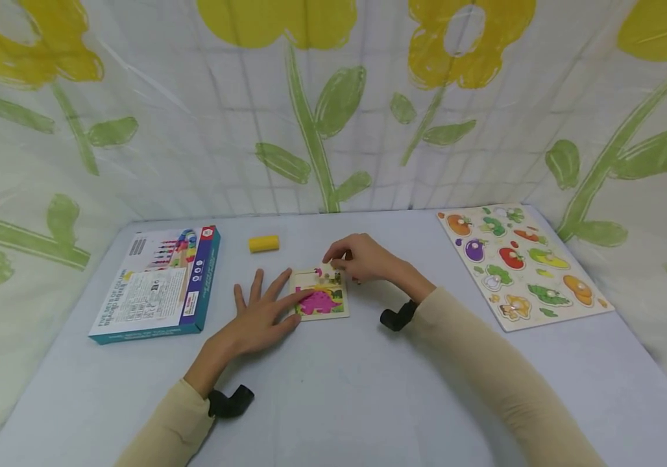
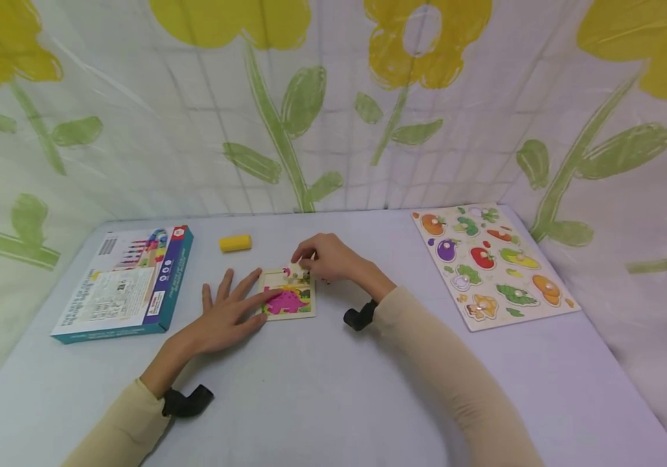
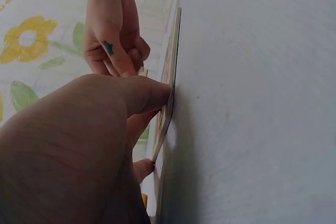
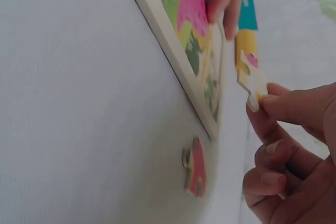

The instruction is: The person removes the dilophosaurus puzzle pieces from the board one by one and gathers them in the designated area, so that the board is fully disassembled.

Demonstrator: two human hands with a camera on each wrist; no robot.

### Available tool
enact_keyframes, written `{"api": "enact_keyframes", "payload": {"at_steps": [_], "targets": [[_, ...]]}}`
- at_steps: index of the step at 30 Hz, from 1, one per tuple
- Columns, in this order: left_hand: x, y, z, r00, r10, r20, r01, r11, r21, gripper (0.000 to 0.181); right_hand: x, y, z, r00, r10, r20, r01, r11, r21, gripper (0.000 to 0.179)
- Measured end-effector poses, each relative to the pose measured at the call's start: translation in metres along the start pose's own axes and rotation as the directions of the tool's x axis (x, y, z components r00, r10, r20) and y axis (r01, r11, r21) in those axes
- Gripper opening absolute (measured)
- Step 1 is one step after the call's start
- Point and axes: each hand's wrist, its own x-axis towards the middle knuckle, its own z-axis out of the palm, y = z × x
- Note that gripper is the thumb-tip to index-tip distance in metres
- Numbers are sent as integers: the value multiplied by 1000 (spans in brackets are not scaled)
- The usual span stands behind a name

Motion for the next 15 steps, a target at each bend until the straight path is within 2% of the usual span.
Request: {"api": "enact_keyframes", "payload": {"at_steps": [10,15], "targets": [[0,-1,2,1000,18,-14,-18,1000,2,55,-23,19,-25,999,-20,-30,20,999,-25,18],[-1,-1,2,1000,3,-7,-3,1000,-7,55,-35,31,-31,999,-9,-47,7,999,-41,17]]}}
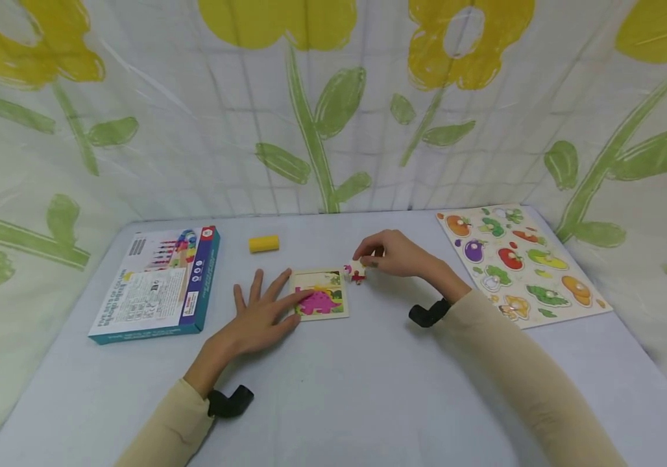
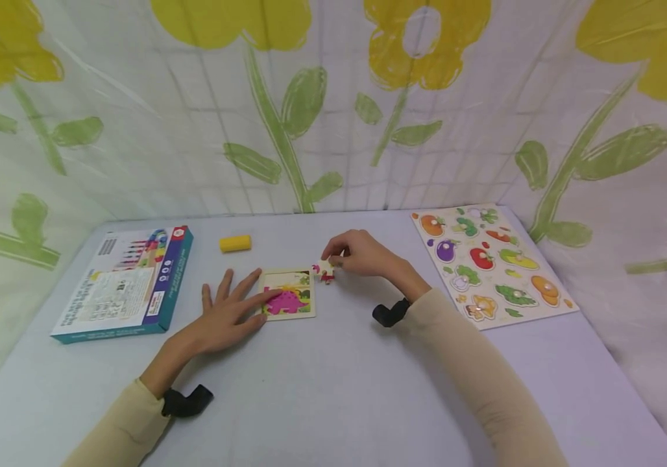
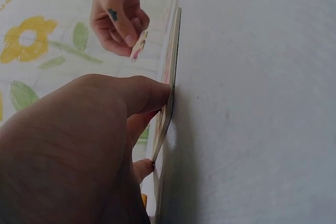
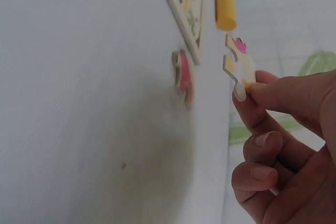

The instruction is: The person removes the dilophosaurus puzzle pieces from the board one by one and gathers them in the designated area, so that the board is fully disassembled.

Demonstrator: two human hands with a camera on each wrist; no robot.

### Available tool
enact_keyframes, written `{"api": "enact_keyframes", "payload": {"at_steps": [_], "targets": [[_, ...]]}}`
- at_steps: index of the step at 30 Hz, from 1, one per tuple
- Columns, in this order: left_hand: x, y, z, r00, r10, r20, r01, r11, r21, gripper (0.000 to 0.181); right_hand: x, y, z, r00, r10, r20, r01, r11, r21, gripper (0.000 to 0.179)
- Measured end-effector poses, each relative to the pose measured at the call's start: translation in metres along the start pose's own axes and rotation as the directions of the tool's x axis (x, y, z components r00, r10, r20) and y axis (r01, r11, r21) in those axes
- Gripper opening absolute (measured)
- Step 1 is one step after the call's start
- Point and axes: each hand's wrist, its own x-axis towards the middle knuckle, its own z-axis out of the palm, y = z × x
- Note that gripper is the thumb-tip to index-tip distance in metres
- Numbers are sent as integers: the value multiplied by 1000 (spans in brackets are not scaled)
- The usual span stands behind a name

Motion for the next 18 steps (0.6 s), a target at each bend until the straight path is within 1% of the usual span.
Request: {"api": "enact_keyframes", "payload": {"at_steps": [9,13,18], "targets": [[-1,-1,0,1000,-6,-5,6,1000,11,55,-21,20,-6,999,41,-3,-41,999,-17,15],[0,0,0,1000,1,-9,-1,1000,-4,54,-25,30,-6,998,55,-6,-55,998,-33,15],[1,0,0,1000,0,-7,0,1000,-12,54,-27,38,-2,999,52,-10,-53,998,-27,14]]}}
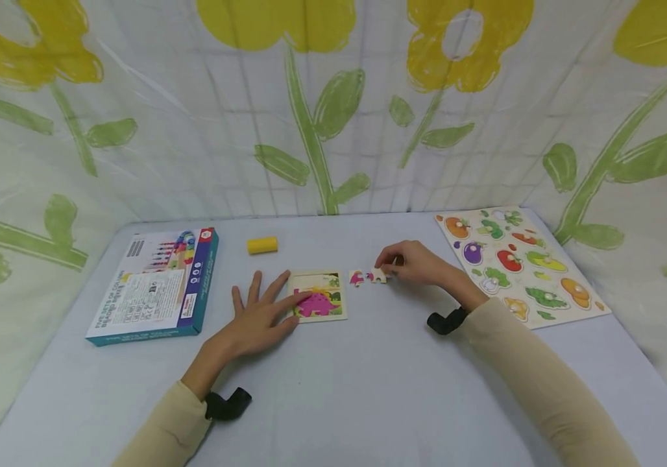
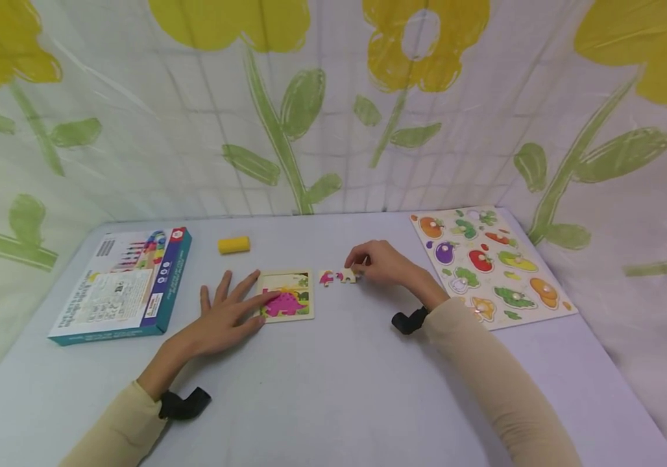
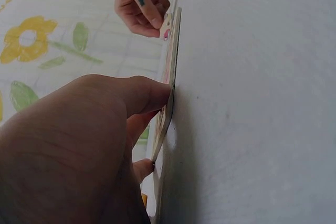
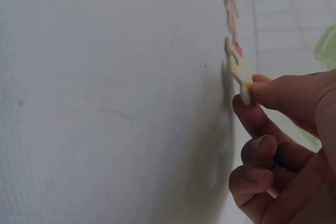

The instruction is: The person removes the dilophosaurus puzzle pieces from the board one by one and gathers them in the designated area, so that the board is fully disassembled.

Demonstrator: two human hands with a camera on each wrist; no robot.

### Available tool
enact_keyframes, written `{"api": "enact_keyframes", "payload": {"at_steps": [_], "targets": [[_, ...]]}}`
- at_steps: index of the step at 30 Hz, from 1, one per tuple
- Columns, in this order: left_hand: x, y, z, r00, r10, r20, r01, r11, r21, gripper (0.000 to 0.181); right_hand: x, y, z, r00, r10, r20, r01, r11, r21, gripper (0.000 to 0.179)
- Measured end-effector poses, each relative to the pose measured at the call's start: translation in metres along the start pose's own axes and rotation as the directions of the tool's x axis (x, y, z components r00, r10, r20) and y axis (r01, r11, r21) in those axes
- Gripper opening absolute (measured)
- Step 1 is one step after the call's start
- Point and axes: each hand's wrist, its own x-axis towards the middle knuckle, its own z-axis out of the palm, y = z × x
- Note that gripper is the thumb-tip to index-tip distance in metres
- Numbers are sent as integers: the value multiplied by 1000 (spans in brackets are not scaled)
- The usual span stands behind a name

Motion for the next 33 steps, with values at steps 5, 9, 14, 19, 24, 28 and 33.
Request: {"api": "enact_keyframes", "payload": {"at_steps": [5,9,14,19,24,28,33], "targets": [[1,0,2,1000,-1,7,1,1000,7,54,-1,3,4,1000,13,-14,-13,1000,-6,13],[2,0,2,1000,0,11,0,1000,11,55,0,3,7,999,24,-32,-24,1000,-9,11],[1,1,-1,1000,2,11,-2,1000,11,55,2,2,9,999,18,-46,-19,1000,-6,11],[0,1,0,1000,-3,4,3,1000,20,55,4,-2,10,999,18,-44,-18,1000,-8,11],[-1,1,0,1000,-4,-1,4,1000,16,55,5,-3,11,999,30,-38,-30,999,-14,11],[-1,2,0,1000,-5,2,5,1000,9,55,5,-2,12,999,35,-40,-35,999,-13,12],[0,2,-1,1000,-3,6,3,1000,9,55,5,-1,14,998,24,-49,-25,1000,-13,11]]}}
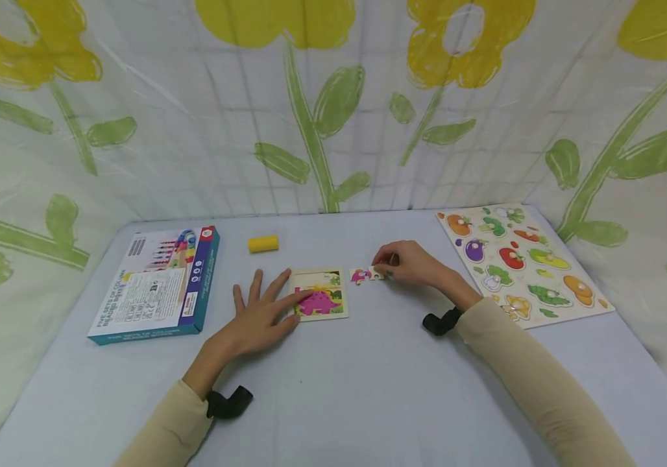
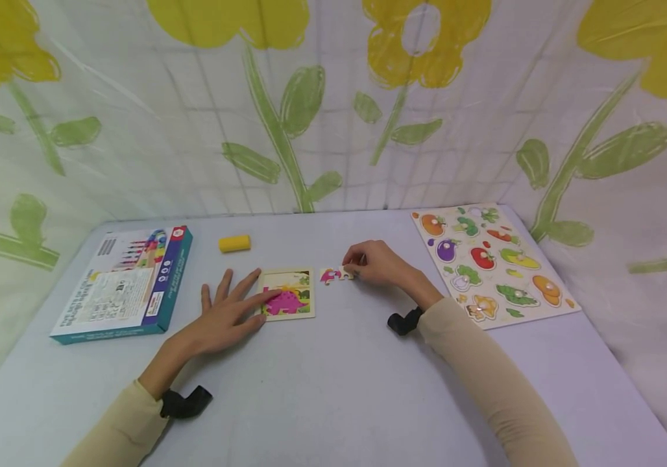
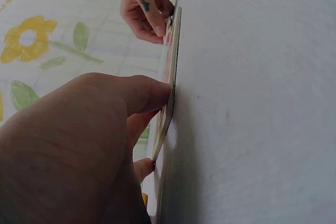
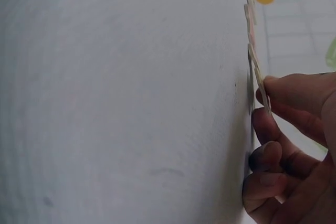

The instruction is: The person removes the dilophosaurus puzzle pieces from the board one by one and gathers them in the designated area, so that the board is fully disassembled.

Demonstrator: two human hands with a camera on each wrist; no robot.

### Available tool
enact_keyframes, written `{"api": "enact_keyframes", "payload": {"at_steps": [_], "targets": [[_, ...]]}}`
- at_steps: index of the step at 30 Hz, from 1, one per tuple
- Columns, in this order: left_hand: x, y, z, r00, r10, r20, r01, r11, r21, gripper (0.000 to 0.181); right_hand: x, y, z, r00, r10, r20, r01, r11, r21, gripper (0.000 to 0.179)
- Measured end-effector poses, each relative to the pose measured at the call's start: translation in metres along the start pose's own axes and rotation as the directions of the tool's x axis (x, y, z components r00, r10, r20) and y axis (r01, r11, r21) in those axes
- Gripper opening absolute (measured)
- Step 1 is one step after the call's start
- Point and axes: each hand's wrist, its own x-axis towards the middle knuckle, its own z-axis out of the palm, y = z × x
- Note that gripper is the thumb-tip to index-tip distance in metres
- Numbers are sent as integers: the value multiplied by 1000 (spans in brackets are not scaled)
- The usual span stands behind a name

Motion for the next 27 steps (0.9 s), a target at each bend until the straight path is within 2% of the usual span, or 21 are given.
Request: {"api": "enact_keyframes", "payload": {"at_steps": [17,22,27], "targets": [[0,-1,1,1000,2,-5,-2,1000,-7,55,1,-3,1,1000,4,-13,-3,1000,5,11],[0,-1,1,1000,-4,-11,4,1000,-8,54,3,-11,3,1000,-5,-19,6,999,52,11],[0,0,1,1000,-5,-11,5,1000,-4,54,10,-24,9,999,-38,25,36,997,74,11]]}}
